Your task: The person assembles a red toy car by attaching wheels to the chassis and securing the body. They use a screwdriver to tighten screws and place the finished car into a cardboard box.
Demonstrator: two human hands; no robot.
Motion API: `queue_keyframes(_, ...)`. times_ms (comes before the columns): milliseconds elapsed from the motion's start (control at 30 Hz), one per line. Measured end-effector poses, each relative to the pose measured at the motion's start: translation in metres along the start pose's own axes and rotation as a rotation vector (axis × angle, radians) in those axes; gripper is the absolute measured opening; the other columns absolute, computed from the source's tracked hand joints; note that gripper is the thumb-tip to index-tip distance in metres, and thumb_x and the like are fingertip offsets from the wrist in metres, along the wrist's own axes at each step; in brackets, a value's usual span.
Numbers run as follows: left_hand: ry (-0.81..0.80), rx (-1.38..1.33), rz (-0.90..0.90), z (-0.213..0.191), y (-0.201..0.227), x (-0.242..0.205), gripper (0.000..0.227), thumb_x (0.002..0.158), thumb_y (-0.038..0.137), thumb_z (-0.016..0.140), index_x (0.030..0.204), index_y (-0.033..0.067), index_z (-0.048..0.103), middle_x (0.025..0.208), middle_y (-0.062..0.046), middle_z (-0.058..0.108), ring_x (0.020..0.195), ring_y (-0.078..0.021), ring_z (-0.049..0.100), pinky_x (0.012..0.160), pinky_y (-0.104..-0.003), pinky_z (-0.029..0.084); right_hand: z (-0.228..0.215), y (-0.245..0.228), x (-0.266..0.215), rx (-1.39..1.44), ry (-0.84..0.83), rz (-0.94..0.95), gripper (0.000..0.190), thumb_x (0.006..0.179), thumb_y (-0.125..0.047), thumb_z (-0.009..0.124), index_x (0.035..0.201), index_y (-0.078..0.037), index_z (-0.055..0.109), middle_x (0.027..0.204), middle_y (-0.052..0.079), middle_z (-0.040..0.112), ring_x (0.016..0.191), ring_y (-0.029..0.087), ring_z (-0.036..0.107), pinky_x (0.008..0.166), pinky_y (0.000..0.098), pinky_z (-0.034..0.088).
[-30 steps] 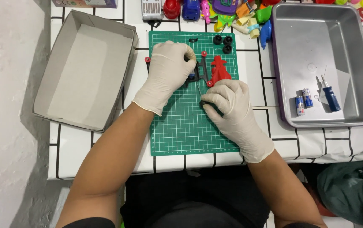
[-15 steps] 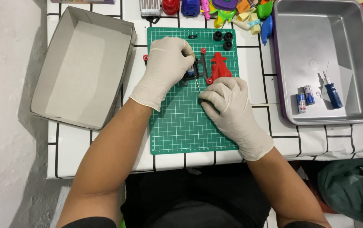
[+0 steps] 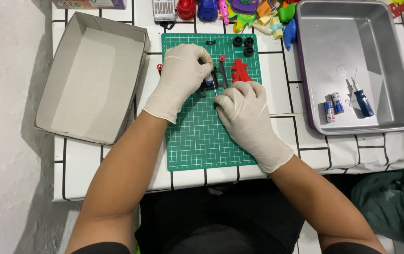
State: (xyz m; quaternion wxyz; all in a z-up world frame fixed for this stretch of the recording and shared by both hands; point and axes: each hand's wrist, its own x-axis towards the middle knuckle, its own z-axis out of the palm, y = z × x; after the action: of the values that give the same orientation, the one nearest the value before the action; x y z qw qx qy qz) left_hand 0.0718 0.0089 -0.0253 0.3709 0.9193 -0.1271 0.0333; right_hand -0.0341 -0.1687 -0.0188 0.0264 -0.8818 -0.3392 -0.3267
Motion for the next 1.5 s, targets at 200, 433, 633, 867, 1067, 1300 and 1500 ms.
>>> queue_keyframes(200,-0.026,0.011,-0.013,-0.003,0.004,-0.002,0.019,0.077,0.014,0.065,0.062,0.0258,0.068,0.061,0.015,0.072,0.070,-0.0116,0.067,0.096,-0.045,0.040,0.008,-0.001,-0.002,-0.069,-0.025,0.032,0.015,0.091,-0.019,0.080,0.101,-0.016,0.069,0.097,-0.001,0.068,0.101,0.024,0.062,0.090,0.0395,0.046)
queue_keyframes(433,0.003,0.008,0.034,0.002,-0.005,0.000,0.016,0.079,0.016,0.069,0.065,0.0241,0.073,0.070,0.014,0.075,0.074,-0.0124,0.069,0.091,-0.042,0.045,0.012,-0.001,-0.001,-0.033,0.018,0.046,0.014,0.092,-0.014,0.079,0.101,-0.014,0.068,0.097,0.000,0.069,0.102,0.025,0.063,0.087,0.0406,0.046)
queue_keyframes(633,-0.019,-0.001,0.007,0.000,-0.002,-0.001,0.018,0.078,0.014,0.067,0.063,0.0236,0.070,0.070,0.015,0.074,0.074,-0.0124,0.068,0.092,-0.042,0.045,0.012,0.000,0.000,-0.045,0.011,0.027,0.016,0.090,-0.014,0.080,0.101,-0.014,0.068,0.097,0.000,0.068,0.100,0.025,0.063,0.087,0.0409,0.048)
queue_keyframes(867,-0.016,-0.003,0.014,0.000,-0.002,-0.001,0.016,0.078,0.015,0.068,0.064,0.0232,0.072,0.070,0.013,0.075,0.075,-0.0133,0.069,0.088,-0.040,0.047,0.015,0.001,-0.002,-0.025,0.011,0.058,0.016,0.091,-0.015,0.079,0.103,-0.016,0.067,0.099,-0.002,0.069,0.102,0.024,0.062,0.088,0.0405,0.045)
queue_keyframes(1067,-0.048,0.019,-0.035,-0.009,0.004,-0.005,0.017,0.078,0.016,0.063,0.064,0.0225,0.072,0.072,0.011,0.074,0.074,-0.0151,0.067,0.080,-0.038,0.050,0.019,0.005,-0.006,0.068,0.030,0.117,0.019,0.091,-0.012,0.078,0.107,-0.014,0.068,0.102,-0.003,0.070,0.106,0.025,0.062,0.091,0.0422,0.042)
queue_keyframes(1300,-0.049,-0.204,-0.193,-0.040,0.023,-0.018,0.016,0.081,0.013,0.065,0.086,0.0169,0.080,0.083,-0.004,0.077,0.086,-0.0239,0.074,0.078,-0.038,0.057,0.009,0.013,0.006,0.214,0.146,0.169,0.028,0.088,0.004,0.083,0.113,-0.005,0.073,0.105,0.011,0.067,0.114,0.034,0.062,0.098,0.0496,0.045)
queue_keyframes(1500,0.111,-0.528,-0.146,-0.036,-0.012,-0.007,0.014,0.081,0.016,0.073,0.093,0.0159,0.079,0.081,-0.001,0.076,0.077,-0.0111,0.070,0.075,-0.026,0.055,0.005,0.029,0.029,0.273,0.285,0.147,0.031,0.081,0.003,0.088,0.109,-0.007,0.077,0.123,0.015,0.056,0.117,0.037,0.055,0.097,0.0466,0.050)
